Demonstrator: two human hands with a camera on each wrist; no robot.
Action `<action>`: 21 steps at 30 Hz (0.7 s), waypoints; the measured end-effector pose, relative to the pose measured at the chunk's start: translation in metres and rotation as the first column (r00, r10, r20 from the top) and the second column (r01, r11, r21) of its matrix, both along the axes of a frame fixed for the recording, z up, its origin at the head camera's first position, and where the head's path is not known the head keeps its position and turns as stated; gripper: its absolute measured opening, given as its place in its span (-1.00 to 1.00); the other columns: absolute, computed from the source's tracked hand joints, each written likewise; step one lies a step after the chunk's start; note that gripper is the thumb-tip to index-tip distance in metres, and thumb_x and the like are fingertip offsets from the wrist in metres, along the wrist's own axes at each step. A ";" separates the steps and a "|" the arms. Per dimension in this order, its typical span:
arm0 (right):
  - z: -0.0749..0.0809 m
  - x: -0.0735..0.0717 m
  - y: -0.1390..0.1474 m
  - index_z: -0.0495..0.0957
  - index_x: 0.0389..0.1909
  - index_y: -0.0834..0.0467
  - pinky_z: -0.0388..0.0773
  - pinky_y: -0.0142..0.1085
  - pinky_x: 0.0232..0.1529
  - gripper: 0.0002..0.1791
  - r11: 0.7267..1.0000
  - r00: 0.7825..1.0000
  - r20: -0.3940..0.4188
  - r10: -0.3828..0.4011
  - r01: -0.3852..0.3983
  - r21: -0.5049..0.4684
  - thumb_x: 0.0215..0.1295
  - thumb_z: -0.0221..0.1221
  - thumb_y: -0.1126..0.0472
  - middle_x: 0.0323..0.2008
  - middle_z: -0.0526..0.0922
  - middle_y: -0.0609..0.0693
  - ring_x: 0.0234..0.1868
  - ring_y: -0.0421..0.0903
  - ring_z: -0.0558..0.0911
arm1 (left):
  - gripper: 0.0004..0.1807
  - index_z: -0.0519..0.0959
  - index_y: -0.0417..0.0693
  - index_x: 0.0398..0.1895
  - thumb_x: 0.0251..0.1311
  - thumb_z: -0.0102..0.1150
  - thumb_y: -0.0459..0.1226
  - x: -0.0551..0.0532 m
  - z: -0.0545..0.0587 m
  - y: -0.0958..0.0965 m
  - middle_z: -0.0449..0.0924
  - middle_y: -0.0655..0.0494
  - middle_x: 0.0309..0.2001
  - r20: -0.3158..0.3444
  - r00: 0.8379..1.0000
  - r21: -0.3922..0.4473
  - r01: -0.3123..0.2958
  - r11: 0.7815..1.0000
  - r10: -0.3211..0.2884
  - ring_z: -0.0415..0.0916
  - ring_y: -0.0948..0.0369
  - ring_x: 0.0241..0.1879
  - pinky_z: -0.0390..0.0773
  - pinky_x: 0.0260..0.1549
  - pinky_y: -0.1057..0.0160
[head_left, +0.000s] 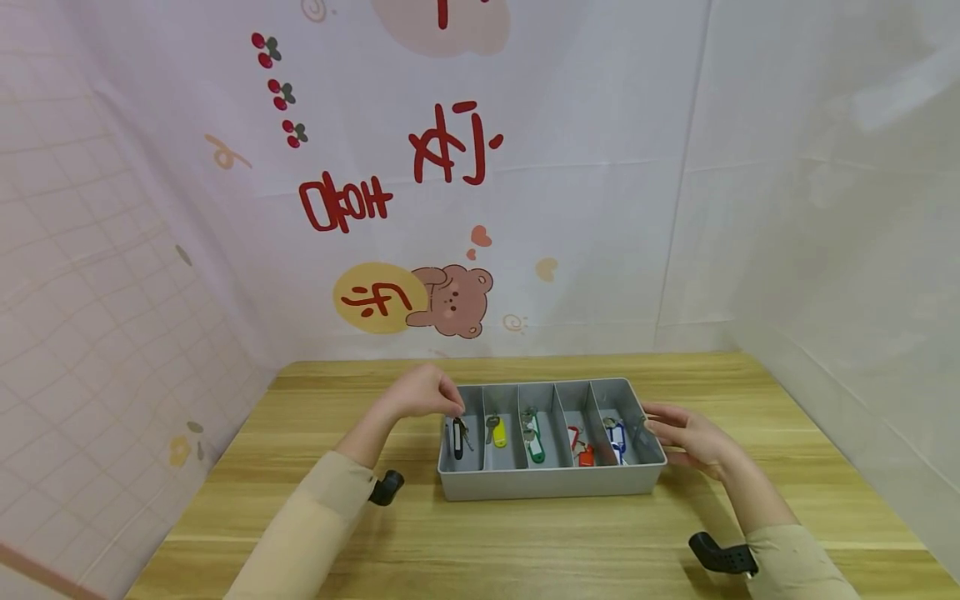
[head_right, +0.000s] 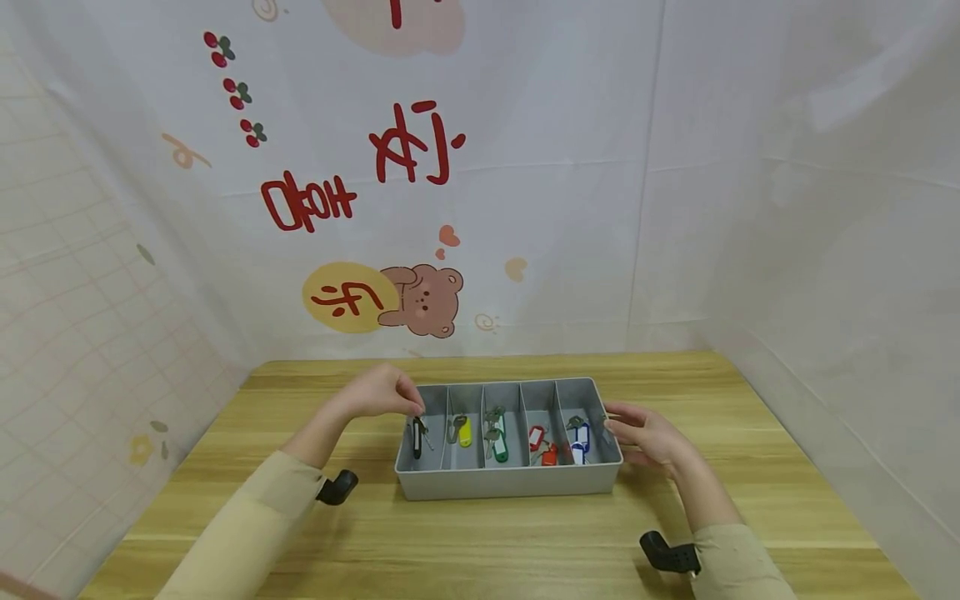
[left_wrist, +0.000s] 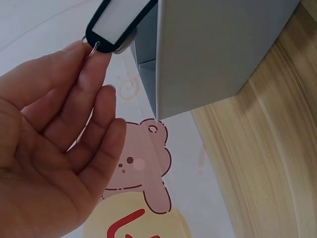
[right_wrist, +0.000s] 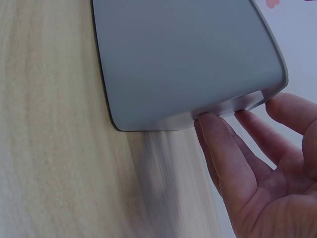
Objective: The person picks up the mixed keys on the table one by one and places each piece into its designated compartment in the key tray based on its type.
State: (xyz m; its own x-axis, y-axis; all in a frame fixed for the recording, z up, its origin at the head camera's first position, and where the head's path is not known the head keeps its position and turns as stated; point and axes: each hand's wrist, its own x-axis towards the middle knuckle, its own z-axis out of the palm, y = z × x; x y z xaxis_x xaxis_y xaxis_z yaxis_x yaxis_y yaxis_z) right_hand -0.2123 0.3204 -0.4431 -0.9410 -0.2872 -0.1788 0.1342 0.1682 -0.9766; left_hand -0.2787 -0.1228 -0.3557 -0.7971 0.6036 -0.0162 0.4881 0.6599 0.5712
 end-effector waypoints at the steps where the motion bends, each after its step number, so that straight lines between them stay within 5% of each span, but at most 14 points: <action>1: 0.000 0.000 0.000 -0.04 0.47 0.49 0.58 -0.06 0.02 -0.27 1.000 1.000 -0.002 0.002 -0.002 0.001 0.53 0.05 0.18 0.26 0.42 0.33 0.08 0.00 0.60 | -0.94 0.78 -0.07 -0.46 0.13 0.40 -0.32 -0.001 0.000 0.000 0.69 0.24 -0.47 0.003 1.000 -0.007 0.003 1.000 -0.003 0.54 0.33 -0.43 0.55 -0.31 0.24; 12: -0.001 0.000 0.000 -0.02 0.46 0.49 0.59 -0.08 0.02 -0.27 1.000 1.000 -0.004 0.000 0.000 -0.005 0.52 0.07 0.18 0.23 0.46 0.30 0.07 -0.01 0.61 | -0.95 0.77 -0.06 -0.47 0.12 0.42 -0.31 -0.010 -0.001 0.006 0.68 0.26 -0.45 0.066 0.997 -0.094 -0.022 0.995 0.028 0.54 0.31 -0.37 0.55 -0.24 0.21; 21: -0.003 -0.001 0.002 -0.03 0.46 0.49 0.59 -0.09 0.02 -0.27 1.000 1.000 -0.005 -0.009 0.009 0.010 0.52 0.06 0.18 0.27 0.40 0.37 0.09 0.01 0.60 | -0.96 0.78 -0.14 -0.45 0.10 0.42 -0.36 -0.016 -0.010 0.005 0.70 0.21 -0.46 0.112 0.994 -0.078 -0.008 0.997 0.017 0.57 0.30 -0.37 0.56 -0.25 0.23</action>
State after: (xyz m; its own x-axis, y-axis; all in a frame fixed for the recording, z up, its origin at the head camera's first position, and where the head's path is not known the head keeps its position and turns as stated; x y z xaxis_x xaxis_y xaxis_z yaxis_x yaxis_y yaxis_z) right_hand -0.2130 0.3226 -0.4459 -0.9444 -0.2769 -0.1772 0.1312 0.1767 -0.9755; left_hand -0.2945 -0.1176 -0.3657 -0.7952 0.5868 -0.1529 0.4146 0.7101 0.5690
